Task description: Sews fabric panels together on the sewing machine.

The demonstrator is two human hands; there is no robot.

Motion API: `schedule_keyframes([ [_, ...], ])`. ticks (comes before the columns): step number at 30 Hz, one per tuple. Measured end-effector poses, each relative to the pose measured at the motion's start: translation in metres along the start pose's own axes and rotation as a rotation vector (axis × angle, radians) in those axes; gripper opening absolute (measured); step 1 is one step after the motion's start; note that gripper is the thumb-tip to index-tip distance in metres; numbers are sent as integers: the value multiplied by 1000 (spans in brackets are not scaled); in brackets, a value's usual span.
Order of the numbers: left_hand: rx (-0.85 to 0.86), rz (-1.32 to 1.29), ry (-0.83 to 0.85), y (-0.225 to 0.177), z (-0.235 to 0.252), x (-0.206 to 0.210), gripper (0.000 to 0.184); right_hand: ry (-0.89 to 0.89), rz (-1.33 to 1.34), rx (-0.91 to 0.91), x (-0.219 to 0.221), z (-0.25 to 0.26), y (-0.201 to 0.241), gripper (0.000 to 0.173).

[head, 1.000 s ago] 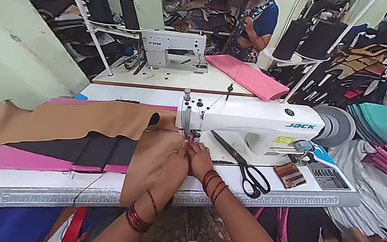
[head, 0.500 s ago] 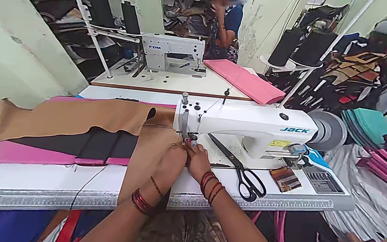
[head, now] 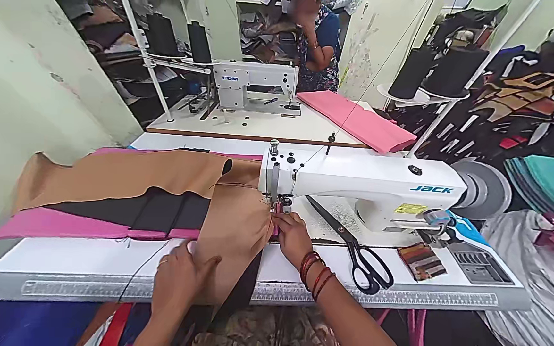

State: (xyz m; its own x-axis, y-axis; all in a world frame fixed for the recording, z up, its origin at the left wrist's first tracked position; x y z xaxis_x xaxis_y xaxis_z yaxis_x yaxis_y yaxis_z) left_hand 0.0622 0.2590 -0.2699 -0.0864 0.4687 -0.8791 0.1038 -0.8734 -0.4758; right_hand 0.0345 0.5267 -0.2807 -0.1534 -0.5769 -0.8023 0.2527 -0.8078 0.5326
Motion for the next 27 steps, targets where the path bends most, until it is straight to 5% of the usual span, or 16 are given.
schedule_keyframes([
  [3, 38, -75, 36, -7, -5, 5, 41, -36, 23, -10, 2, -1, -1, 38],
  [7, 269, -172, -179, -20, 15, -17, 22, -34, -16, -18, 0, 0, 0, 40],
  [11, 411, -5, -191, -53, 92, -51, 21, -19, -115, 0, -3, 5, 11, 39],
  [16, 521, 9, -135, -75, 176, -40, 19, -105, -41, 135, 0, 19, 13, 33],
  [22, 364, -146, 211, -91, 183, -55, 22, -120, 119, 206, 4, 25, 3, 28],
  [27, 448, 121, 306, -97, 176, -74, 27, -269, -91, 101, 6, 27, 12, 19],
])
Point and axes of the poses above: each hand's wrist, its own z-axis towards the middle knuckle, its own x-axis out of the palm, y = z × x, the point moved 4 cm from there along z, towards the middle knuckle, and after that the axes turned 3 degrees about -z, right-handed, at the moved point
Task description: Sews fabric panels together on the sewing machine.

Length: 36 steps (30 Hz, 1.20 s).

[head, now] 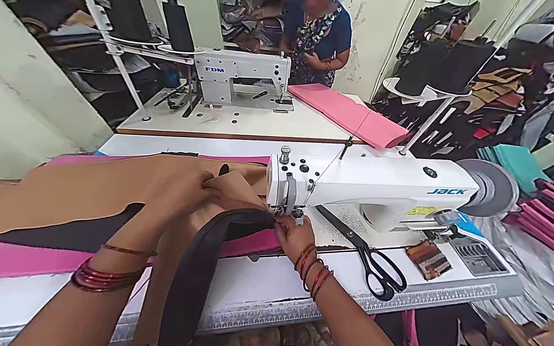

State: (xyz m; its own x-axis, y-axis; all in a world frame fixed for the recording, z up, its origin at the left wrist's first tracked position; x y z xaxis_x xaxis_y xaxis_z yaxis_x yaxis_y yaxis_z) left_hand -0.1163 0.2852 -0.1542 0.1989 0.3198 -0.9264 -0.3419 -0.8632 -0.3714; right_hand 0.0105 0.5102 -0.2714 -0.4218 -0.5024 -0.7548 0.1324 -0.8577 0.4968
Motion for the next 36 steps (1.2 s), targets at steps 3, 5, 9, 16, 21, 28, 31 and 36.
schedule_keyframes([
  [3, 232, 214, -166, 5, 16, 8, 24, -73, -70, -17, 3, 2, 8, 15],
  [5, 331, 301, -198, 14, 29, 17, 25, -119, -102, -46, 7, 0, 11, 14],
  [9, 256, 43, -64, 40, 45, 26, 24, -83, -109, -90, 7, -5, 13, 15],
  [16, 123, -146, 66, 72, 32, 48, 31, 71, 21, 85, 5, 2, 3, 22],
  [21, 152, -104, -48, 36, 24, 15, 26, 40, 118, 349, 12, 8, 5, 27],
  [28, 546, 4, -111, 39, 39, 15, 32, -84, -123, -118, 9, -10, 13, 16],
  [31, 407, -40, -49, 82, 43, 51, 38, -52, -116, -129, 7, -15, 12, 18],
  [36, 391, -308, -203, 113, 0, 86, 58, -31, -2, -80, 3, -17, 8, 17],
])
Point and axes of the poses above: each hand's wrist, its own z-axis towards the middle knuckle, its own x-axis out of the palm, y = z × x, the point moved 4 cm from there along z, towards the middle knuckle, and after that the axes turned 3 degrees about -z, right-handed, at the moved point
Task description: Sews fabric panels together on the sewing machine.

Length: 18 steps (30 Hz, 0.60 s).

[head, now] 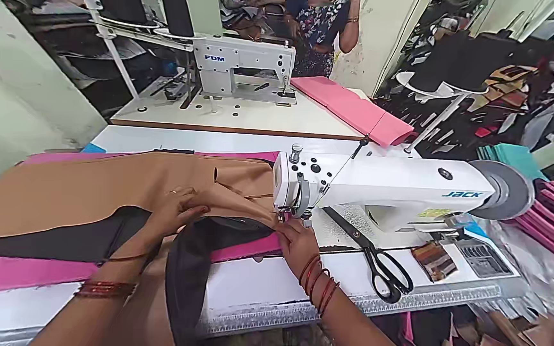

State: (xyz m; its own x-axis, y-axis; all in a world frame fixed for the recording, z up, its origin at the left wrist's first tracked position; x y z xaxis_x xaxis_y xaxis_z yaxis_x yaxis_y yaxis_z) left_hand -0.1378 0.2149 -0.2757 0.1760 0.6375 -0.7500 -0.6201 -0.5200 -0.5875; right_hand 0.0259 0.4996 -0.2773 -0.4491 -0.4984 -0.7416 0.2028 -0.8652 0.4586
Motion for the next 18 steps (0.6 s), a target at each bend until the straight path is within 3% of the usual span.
schedule_keyframes([
  [9, -84, -1, -67, -15, -31, 8, 63, 21, 8, -20, -5, -8, -6, 21],
  [18, -134, 15, -105, -29, -42, 11, 60, 78, -177, -16, -3, -9, 1, 25],
])
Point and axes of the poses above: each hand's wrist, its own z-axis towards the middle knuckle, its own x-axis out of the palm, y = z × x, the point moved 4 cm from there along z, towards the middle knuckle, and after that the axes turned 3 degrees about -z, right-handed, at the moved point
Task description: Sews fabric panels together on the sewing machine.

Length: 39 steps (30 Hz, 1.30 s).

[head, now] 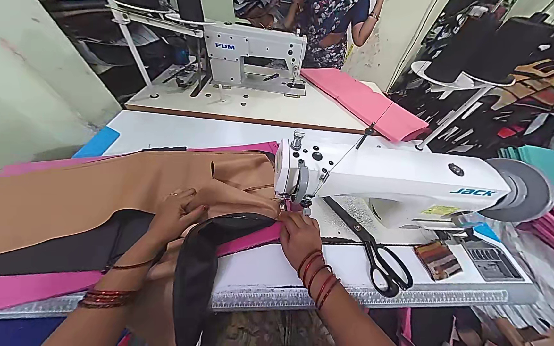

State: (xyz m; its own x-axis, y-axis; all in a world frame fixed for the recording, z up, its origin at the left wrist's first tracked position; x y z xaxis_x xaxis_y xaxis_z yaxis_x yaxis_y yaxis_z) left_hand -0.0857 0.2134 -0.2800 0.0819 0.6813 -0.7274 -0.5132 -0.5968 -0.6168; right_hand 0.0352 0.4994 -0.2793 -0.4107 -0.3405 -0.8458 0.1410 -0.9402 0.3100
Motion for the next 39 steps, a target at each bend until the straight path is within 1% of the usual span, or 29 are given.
schedule_keyframes([
  [4, -71, 19, 21, -5, -10, 3, 58, 42, -34, 23, -1, 1, 1, 26],
  [8, -165, 50, 12, -14, -22, 6, 60, 68, -23, 57, 1, 4, -2, 27],
  [12, -273, 89, -12, -33, -39, 10, 60, 90, -8, 97, 1, 6, -6, 26],
  [16, -321, 126, -92, -53, -54, 17, 57, 102, -6, 68, 3, 10, -12, 28],
  [21, -360, 154, -110, -60, -58, 21, 55, 122, 22, 71, 4, 13, -16, 30],
  [26, -404, 167, -140, -67, -63, 27, 52, 208, 30, 122, 5, 21, -19, 32],
  [34, -489, 209, -240, -98, -79, 42, 49, 331, 29, 204, 4, 33, -25, 34],
  [36, -503, 197, -242, -101, -79, 42, 49, 303, 47, 194, 5, 33, -26, 34],
  [39, -536, 104, -216, -98, -79, 39, 49, 104, 187, 160, 2, 21, -28, 29],
])
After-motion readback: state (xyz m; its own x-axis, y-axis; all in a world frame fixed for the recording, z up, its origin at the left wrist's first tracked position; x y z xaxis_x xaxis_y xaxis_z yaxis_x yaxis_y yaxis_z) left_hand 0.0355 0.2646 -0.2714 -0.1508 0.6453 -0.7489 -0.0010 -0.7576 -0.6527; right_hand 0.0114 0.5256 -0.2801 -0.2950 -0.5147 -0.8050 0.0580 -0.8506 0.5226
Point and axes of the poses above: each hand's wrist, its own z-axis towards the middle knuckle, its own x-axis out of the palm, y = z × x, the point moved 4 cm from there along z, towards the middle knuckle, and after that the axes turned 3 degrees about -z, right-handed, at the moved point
